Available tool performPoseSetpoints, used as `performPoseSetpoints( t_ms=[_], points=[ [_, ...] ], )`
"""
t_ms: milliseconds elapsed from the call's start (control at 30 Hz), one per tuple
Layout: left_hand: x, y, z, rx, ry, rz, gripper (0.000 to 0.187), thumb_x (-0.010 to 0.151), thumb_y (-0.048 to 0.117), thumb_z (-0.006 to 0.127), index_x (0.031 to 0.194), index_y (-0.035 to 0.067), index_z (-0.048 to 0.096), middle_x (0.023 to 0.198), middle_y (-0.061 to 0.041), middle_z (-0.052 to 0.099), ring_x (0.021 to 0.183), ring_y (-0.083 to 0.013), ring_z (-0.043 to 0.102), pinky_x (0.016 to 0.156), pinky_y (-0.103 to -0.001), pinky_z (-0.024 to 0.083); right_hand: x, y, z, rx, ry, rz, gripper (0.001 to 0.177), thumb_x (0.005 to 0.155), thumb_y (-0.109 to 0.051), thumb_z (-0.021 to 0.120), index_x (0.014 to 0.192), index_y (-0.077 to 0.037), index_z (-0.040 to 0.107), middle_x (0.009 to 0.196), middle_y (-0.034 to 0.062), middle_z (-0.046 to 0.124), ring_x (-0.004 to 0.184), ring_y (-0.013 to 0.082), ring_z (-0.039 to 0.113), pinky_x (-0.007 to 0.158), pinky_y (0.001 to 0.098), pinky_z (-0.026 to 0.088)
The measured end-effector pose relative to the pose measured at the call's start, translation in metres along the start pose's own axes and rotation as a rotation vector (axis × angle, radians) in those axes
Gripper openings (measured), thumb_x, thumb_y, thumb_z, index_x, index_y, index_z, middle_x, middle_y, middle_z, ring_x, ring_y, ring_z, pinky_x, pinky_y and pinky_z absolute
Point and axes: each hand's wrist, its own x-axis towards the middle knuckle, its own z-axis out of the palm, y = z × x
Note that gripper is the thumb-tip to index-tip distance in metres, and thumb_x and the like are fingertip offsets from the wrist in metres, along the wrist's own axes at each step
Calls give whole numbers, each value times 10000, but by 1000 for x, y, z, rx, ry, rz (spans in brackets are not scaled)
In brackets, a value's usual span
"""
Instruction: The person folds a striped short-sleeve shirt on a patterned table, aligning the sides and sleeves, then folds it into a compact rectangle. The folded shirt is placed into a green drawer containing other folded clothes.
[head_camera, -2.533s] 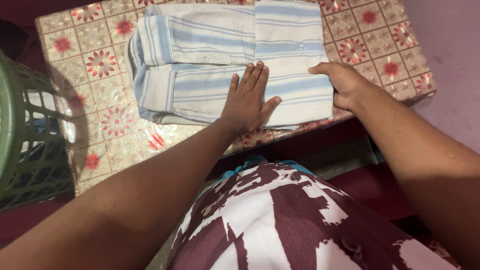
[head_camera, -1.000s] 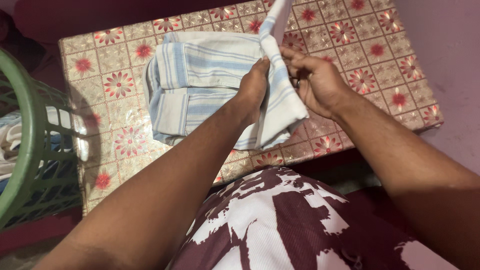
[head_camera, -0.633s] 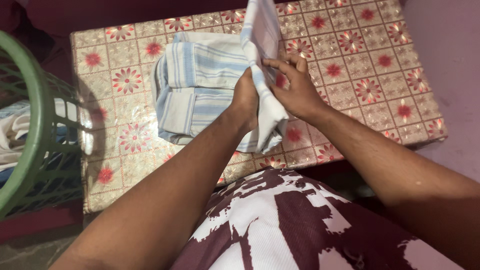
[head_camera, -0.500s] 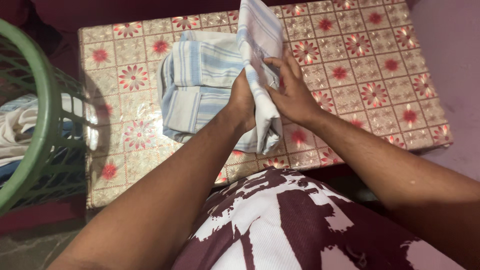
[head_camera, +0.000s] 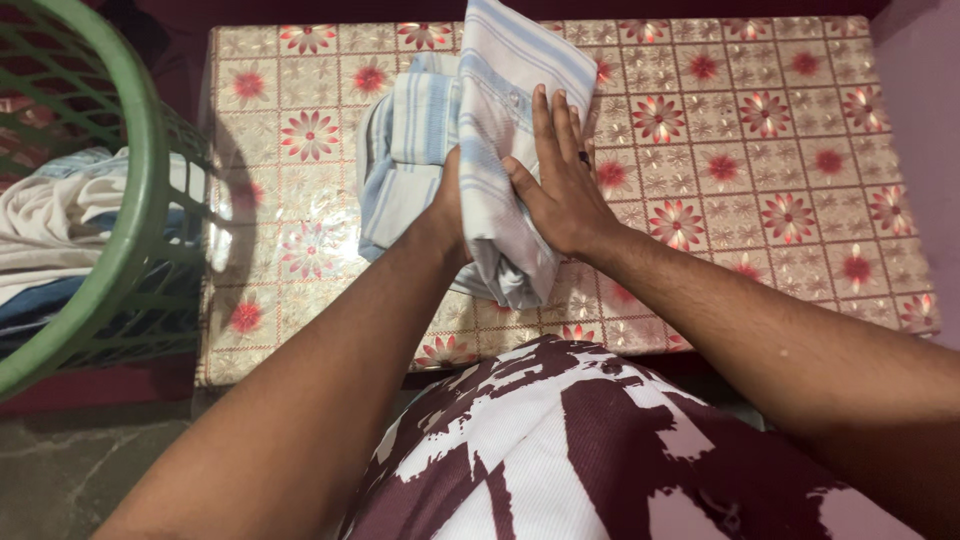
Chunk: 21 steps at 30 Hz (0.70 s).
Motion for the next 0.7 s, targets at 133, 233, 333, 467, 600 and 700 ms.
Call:
performPoseSetpoints(
  t_ms=[133, 233, 333, 467, 600, 700],
  points=[
    [-19, 16, -18, -85, 12, 72, 700, 984, 531, 297, 1482, 58, 430, 1377, -232, 565, 1245, -375, 602, 1047, -524, 518, 12, -16, 13, -132, -37, 17, 896, 1036, -708, 258, 1659, -178, -108, 1703, 288, -153, 1573, 504, -120, 1221, 722, 19],
    [-31, 28, -28, -158, 6, 132, 712, 975, 544, 302, 1482, 60, 427, 1385, -231, 559, 1253, -378, 592, 1050, -528, 512, 17, -28, 21, -215, -88, 68, 923, 999, -751, 227, 1666, -198, -93, 1710, 276, -157, 1572, 497, -145, 1199, 760, -60],
    [-39, 32, -34, -187, -1, 162, 725, 967, 558, 307, 1483, 62, 424, 1392, -230, 552, 1262, -381, 583, 1053, -532, 506, 19, -39, 26, -245, -101, 66, 963, 973, -786, 227, 1662, -195, -91, 1707, 278, -152, 1566, 493, -148, 1177, 777, -85],
    [-50, 29, -40, -232, 14, 175, 742, 956, 575, 315, 1484, 65, 420, 1403, -229, 544, 1274, -386, 570, 1057, -537, 499, 22, -51, 29, -306, -136, 57, 1026, 938, -819, 259, 1655, -174, -92, 1710, 281, -120, 1562, 501, -139, 1135, 812, -86],
    [-64, 23, -49, -273, 47, 192, 760, 944, 593, 322, 1486, 68, 415, 1413, -228, 535, 1285, -390, 558, 1061, -542, 491, 23, -59, 36, -317, -139, -9, 1134, 914, -852, 292, 1625, -68, -113, 1692, 312, -64, 1556, 502, -107, 1124, 806, -84],
    [-70, 20, -54, -293, 70, 197, 773, 936, 606, 328, 1486, 70, 412, 1421, -227, 529, 1294, -393, 548, 1063, -546, 485, 23, -58, 42, -318, -157, -18, 1138, 937, -814, 356, 1620, -18, -85, 1684, 310, -24, 1566, 464, -48, 1162, 796, -27]
  ],
)
